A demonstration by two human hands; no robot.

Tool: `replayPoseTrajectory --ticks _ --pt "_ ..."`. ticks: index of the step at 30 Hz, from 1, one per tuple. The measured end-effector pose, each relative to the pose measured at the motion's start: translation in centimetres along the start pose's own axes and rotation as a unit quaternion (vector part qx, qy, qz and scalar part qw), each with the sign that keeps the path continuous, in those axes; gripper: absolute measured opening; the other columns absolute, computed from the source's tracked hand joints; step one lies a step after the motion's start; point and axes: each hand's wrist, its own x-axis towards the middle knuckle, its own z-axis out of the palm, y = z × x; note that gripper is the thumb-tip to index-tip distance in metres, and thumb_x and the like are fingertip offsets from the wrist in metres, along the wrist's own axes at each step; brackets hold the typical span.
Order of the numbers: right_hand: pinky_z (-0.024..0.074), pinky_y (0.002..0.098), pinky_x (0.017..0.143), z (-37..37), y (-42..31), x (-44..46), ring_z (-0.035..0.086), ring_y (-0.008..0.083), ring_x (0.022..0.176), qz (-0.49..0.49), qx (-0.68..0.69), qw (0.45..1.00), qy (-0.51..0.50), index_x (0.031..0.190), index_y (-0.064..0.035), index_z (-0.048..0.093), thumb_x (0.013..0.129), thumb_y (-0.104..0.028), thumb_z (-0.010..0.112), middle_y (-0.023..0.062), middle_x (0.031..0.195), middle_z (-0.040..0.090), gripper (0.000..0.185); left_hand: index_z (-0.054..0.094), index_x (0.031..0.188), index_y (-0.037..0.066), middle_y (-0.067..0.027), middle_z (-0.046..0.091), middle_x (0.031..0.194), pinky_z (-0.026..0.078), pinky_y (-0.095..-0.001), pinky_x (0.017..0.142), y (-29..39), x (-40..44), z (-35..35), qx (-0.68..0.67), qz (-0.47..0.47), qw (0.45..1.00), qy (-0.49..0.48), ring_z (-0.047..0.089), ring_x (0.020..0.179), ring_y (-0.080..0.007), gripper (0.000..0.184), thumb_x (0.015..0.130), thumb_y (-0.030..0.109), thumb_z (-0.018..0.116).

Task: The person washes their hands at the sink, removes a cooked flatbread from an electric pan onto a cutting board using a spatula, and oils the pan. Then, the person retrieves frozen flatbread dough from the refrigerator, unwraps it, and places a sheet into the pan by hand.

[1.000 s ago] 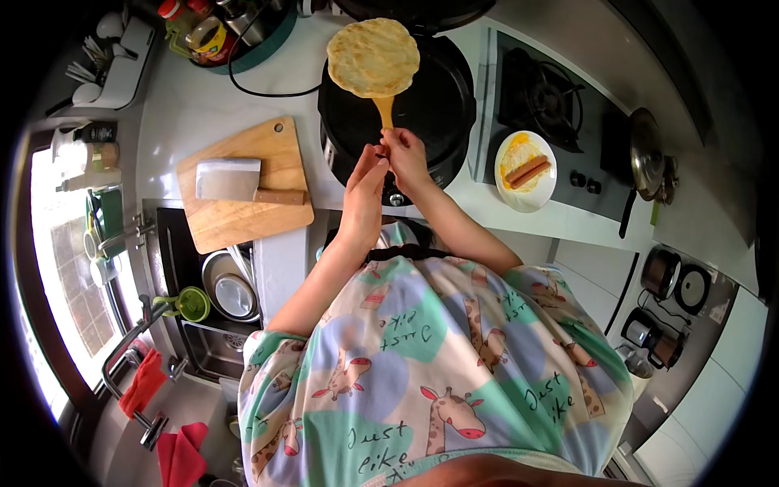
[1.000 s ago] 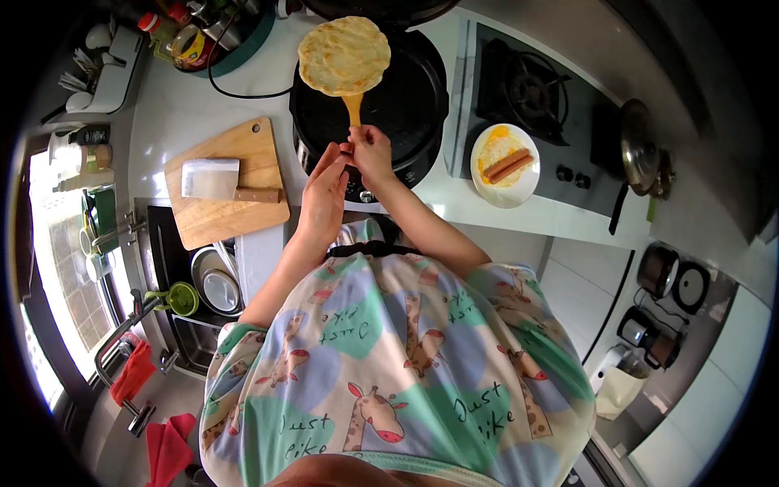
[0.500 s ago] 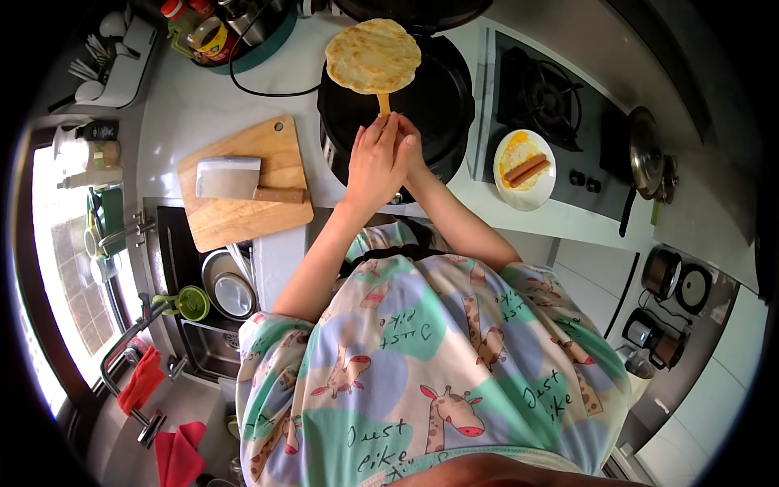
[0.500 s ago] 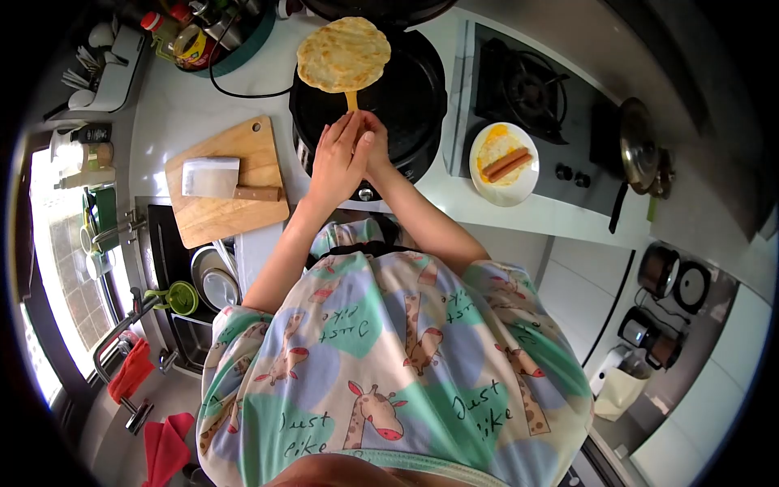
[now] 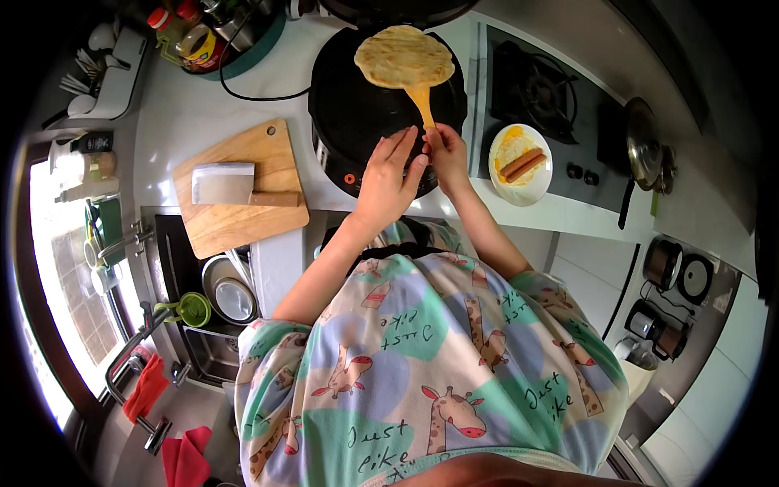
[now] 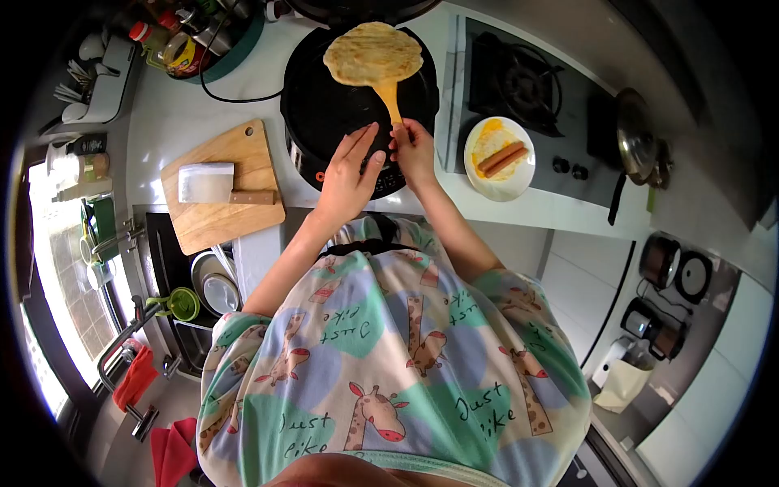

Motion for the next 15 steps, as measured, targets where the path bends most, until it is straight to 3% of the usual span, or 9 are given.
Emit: replayPoseTrajectory --ticks 4,6,12,15 --pt "0.0448 0.0223 0.053 0.8 0.4 1.8 0.055 0.0066 0.067 0.071 0.092 0.993 0.007 0.105 -0.002 0.064 0.101 -0.02 0.059 0.0005 0.081 0.061 0.019 0.055 0.133 -0.005 -0.0243 0.059 0.126 0.044 -0.0445 0.104 0.0 0.7 0.3 -0.021 0.004 1.0 0.002 0.059 0.112 -0.0389 0.043 0.096 0.017 0.06" --pt "0.0438 0.0227 0.053 1.6 0.3 2.5 0.054 0.0072 0.067 0.071 0.111 0.991 -0.007 0.102 -0.0018 0.064 0.1 -0.02 0.06 0.0013 0.081 0.061 0.019 0.056 0.13 -0.007 -0.0235 0.06 0.124 0.042 -0.0469 0.106 -0.1 1.1 0.6 -0.045 0.005 0.999 0.002 0.059 0.111 -0.0376 0.045 0.093 0.018 0.063" --pt "0.0452 0.023 0.057 4.5 -0.6 4.1 0.054 0.0081 0.069 0.055 0.15 0.987 0.028 0.102 -0.0014 0.064 0.101 -0.018 0.058 0.0023 0.083 0.061 0.018 0.056 0.129 -0.008 -0.0236 0.061 0.12 0.048 -0.0428 0.098 0.1 1.1 1.0 -0.046 -0.008 0.999 0.009 0.06 0.105 -0.0375 0.044 0.093 0.016 0.064" --pt "0.0453 0.0227 0.058 4.5 0.5 4.4 0.054 0.0076 0.069 0.039 0.164 0.986 0.02 0.106 -0.0018 0.064 0.102 -0.019 0.058 0.0022 0.084 0.061 0.018 0.056 0.131 -0.006 -0.0234 0.06 0.125 0.049 -0.0405 0.097 0.4 1.0 0.4 -0.044 -0.021 0.999 0.0 0.061 0.111 -0.0381 0.042 0.096 0.016 0.06"
